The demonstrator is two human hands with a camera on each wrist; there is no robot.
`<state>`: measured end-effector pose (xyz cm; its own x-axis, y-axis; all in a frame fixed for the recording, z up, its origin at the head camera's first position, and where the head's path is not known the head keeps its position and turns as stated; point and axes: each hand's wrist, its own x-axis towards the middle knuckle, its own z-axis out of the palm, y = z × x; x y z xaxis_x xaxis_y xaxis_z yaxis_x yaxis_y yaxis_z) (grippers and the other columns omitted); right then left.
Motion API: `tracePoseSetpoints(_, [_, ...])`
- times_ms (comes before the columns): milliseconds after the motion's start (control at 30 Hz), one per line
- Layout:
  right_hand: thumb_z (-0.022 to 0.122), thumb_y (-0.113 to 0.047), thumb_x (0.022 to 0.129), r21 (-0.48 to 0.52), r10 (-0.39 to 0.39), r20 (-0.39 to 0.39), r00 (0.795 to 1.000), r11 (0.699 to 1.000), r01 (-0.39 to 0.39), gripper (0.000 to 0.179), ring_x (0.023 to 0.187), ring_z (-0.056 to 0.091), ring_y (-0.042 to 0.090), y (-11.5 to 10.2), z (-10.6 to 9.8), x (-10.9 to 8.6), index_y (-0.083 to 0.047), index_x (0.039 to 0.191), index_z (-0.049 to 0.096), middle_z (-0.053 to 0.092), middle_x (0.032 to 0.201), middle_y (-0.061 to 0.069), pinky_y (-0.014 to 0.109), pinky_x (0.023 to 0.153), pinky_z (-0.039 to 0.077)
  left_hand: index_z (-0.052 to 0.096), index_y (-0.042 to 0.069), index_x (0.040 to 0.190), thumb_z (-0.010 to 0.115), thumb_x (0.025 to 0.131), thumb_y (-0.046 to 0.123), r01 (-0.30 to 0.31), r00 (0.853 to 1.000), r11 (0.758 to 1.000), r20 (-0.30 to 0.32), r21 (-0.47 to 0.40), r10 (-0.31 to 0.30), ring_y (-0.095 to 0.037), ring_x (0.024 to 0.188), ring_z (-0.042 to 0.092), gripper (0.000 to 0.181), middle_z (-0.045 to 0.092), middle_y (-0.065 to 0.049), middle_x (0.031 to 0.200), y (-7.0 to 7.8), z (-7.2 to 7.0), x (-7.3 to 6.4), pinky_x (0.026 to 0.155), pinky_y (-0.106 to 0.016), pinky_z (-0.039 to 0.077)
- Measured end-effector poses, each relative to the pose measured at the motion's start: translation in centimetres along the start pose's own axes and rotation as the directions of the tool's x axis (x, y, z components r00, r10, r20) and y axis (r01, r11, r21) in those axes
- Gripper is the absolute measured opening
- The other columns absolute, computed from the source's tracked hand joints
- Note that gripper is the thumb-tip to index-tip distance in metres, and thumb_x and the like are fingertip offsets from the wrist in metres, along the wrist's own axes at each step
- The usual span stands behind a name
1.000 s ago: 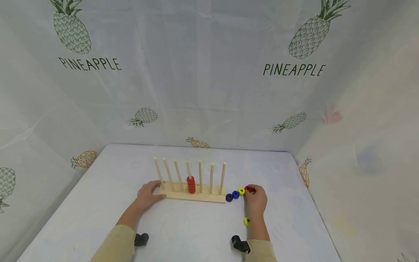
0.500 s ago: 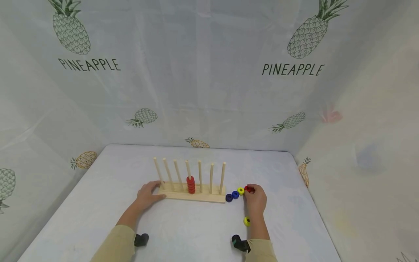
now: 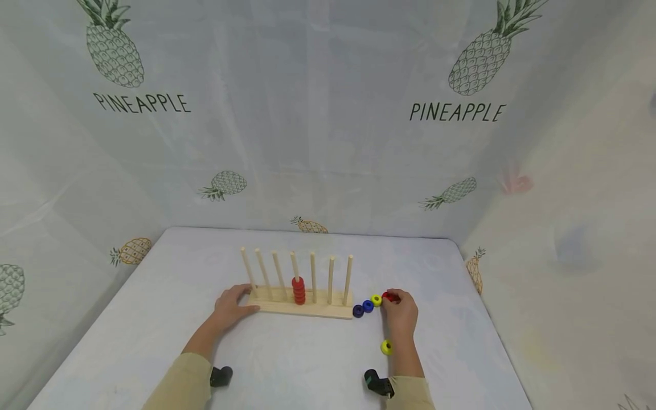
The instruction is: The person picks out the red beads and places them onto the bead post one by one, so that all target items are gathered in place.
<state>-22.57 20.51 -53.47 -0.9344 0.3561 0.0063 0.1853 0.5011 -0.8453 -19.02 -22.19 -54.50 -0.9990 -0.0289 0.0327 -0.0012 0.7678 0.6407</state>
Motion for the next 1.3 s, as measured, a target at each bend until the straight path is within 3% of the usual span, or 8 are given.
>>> tracePoseSetpoints(467, [0.068, -0.016, 0.092, 0.041, 0.033, 0.101, 0.994, 0.998, -0.037, 0.03, 0.086, 0.051, 0.027, -1.2, -1.1, -0.5, -0.007, 0.121, 0.066, 0.056, 0.107, 0.015, 0.028, 0.063, 0.046, 0.055, 0.008, 0.135, 0.081, 0.08, 0.036, 0.003, 1.0, 1.0, 0.005, -0.003, -0.003, -0.032, 0.109, 0.049, 0.067, 0.06, -0.01, 0.12, -0.6, 0.3, 0.2, 0.088, -0.053, 0.034])
tracePoseSetpoints(833, [0.071, -0.014, 0.09, 0.008, -0.062, 0.127, 0.99, 0.998, 0.062, 0.03, 0.091, 0.048, 0.027, -2.4, -1.7, -1.4, -0.008, 0.119, 0.068, 0.056, 0.105, 0.014, 0.031, 0.07, 0.044, 0.056, 0.008, 0.134, 0.081, 0.08, 0.035, -0.001, 1.0, 1.0, 0.001, 0.0, 0.001, -0.031, 0.107, 0.049, 0.066, 0.06, -0.009, 0.119, -0.4, 0.2, 0.1, 0.086, -0.051, 0.034])
tracePoseSetpoints(1300, [0.07, -0.016, 0.09, 0.027, -0.091, 0.168, 0.982, 0.996, 0.087, 0.029, 0.093, 0.049, 0.026, -5.4, -2.9, -3.1, -0.009, 0.118, 0.068, 0.059, 0.111, 0.012, 0.031, 0.069, 0.044, 0.056, 0.007, 0.134, 0.081, 0.08, 0.036, -0.005, 1.0, 1.0, -0.008, 0.015, 0.005, -0.032, 0.108, 0.049, 0.066, 0.06, -0.01, 0.119, -0.1, 0.0, 0.2, 0.087, -0.052, 0.034])
